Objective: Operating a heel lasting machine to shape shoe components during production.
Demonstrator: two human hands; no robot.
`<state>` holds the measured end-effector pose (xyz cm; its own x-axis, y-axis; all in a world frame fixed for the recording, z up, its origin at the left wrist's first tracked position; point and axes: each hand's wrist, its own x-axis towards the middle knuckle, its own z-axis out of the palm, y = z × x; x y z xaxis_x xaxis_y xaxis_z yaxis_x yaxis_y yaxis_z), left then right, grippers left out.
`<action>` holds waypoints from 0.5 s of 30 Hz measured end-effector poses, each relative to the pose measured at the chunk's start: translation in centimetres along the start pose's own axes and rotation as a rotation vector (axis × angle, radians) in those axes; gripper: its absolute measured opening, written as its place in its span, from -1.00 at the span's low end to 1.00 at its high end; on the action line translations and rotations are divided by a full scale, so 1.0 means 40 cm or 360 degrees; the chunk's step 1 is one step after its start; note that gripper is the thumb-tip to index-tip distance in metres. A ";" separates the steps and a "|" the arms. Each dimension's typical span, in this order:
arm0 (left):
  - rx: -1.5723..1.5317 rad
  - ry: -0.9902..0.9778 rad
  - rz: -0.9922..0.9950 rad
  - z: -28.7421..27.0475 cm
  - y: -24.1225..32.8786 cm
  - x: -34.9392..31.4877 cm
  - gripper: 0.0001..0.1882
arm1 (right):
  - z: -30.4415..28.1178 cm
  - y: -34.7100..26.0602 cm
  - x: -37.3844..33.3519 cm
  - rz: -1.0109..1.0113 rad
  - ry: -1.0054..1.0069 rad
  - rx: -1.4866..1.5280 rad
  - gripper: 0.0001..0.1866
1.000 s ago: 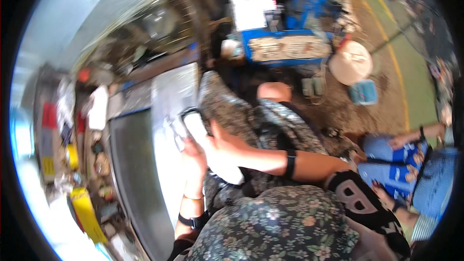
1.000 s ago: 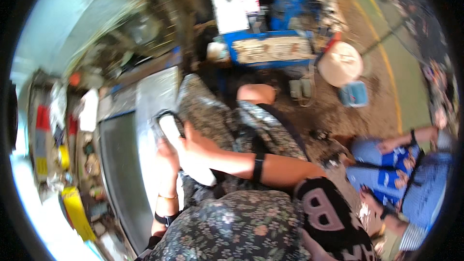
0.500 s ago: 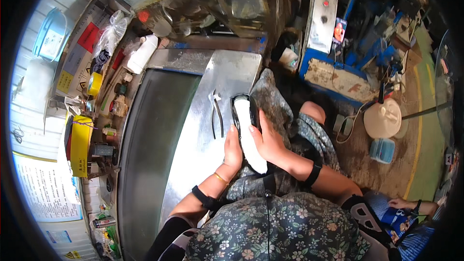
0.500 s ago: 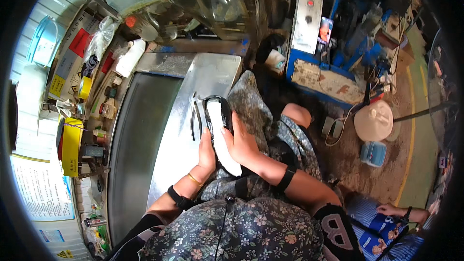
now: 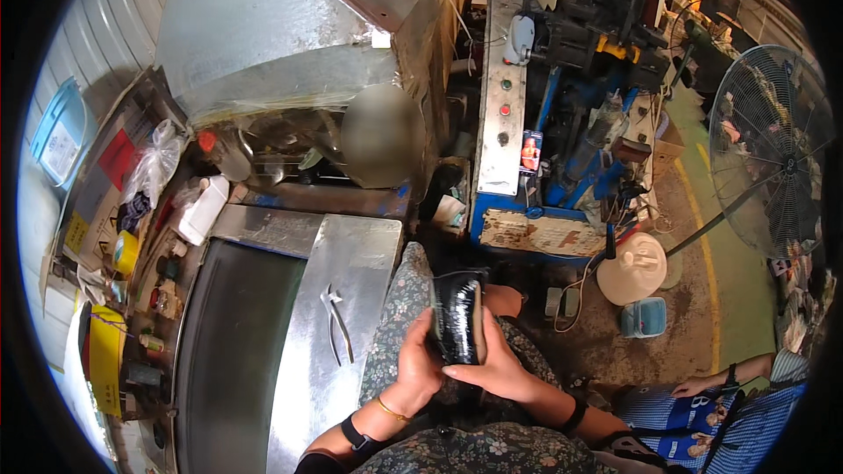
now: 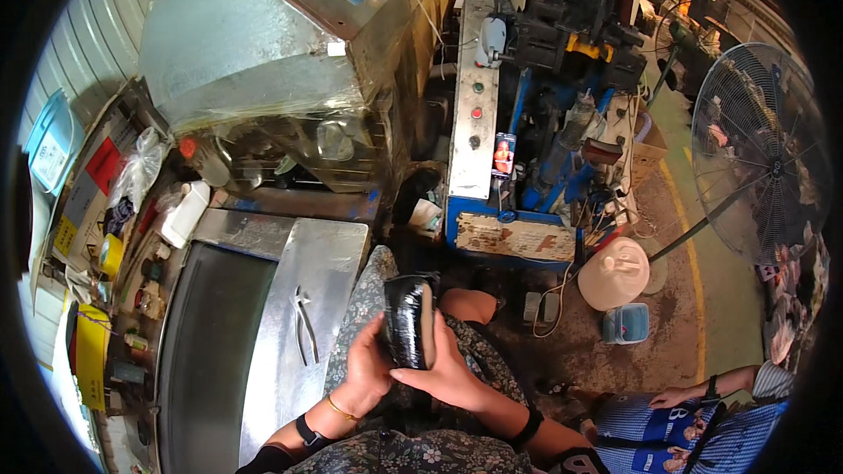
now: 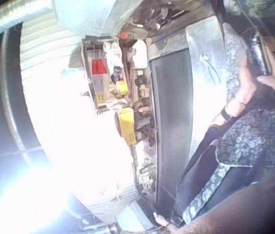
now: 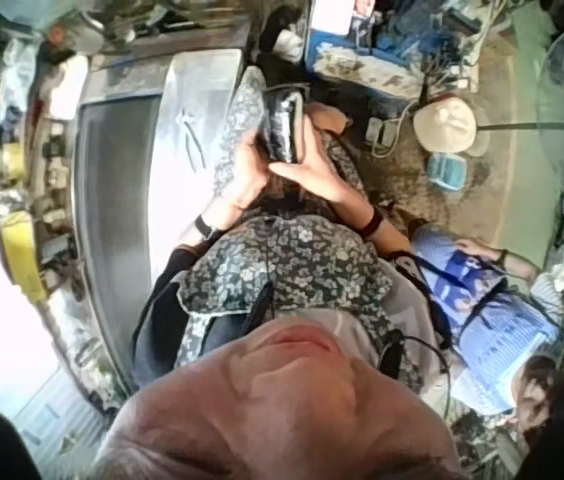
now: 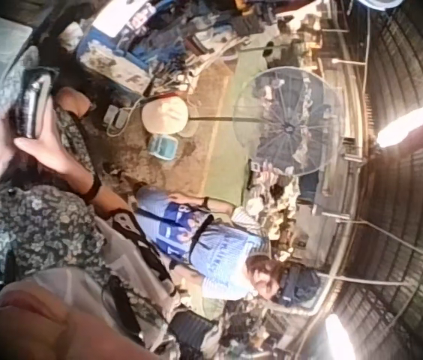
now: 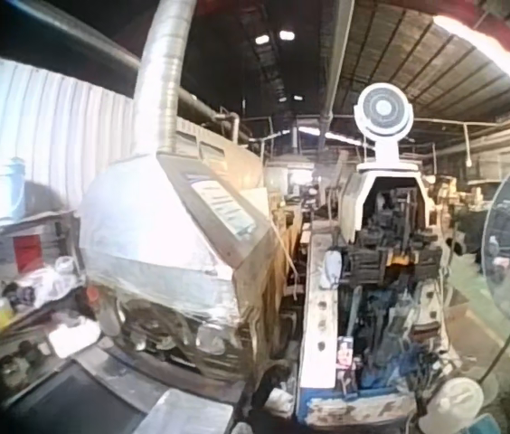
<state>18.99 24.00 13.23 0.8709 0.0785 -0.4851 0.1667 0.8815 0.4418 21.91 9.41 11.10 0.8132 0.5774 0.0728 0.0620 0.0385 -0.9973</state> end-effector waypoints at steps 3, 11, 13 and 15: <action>0.0287 0.0020 0.0148 -0.010 -0.026 0.012 -0.69 | -0.071 -0.049 -0.003 0.0326 -0.0058 0.0689 0.13; 0.2745 -0.0155 0.1408 -0.201 0.070 -0.006 -0.69 | -0.510 -0.256 0.139 -0.0202 0.0643 -0.0157 -0.13; 0.2941 -0.0334 0.1419 -0.274 0.056 -0.021 -0.73 | -0.633 -0.334 0.236 -0.0158 0.0633 -0.0357 -0.16; 0.3004 -0.0401 0.1730 -0.278 0.030 -0.017 -0.83 | -0.758 -0.430 0.299 -0.0067 0.0824 -0.0885 -0.22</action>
<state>13.47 30.17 5.69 0.9104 -0.0943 0.4028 -0.2991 -0.8228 0.4833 48.10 -9.06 29.28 0.9629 0.1228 0.2402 0.2697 -0.4437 -0.8546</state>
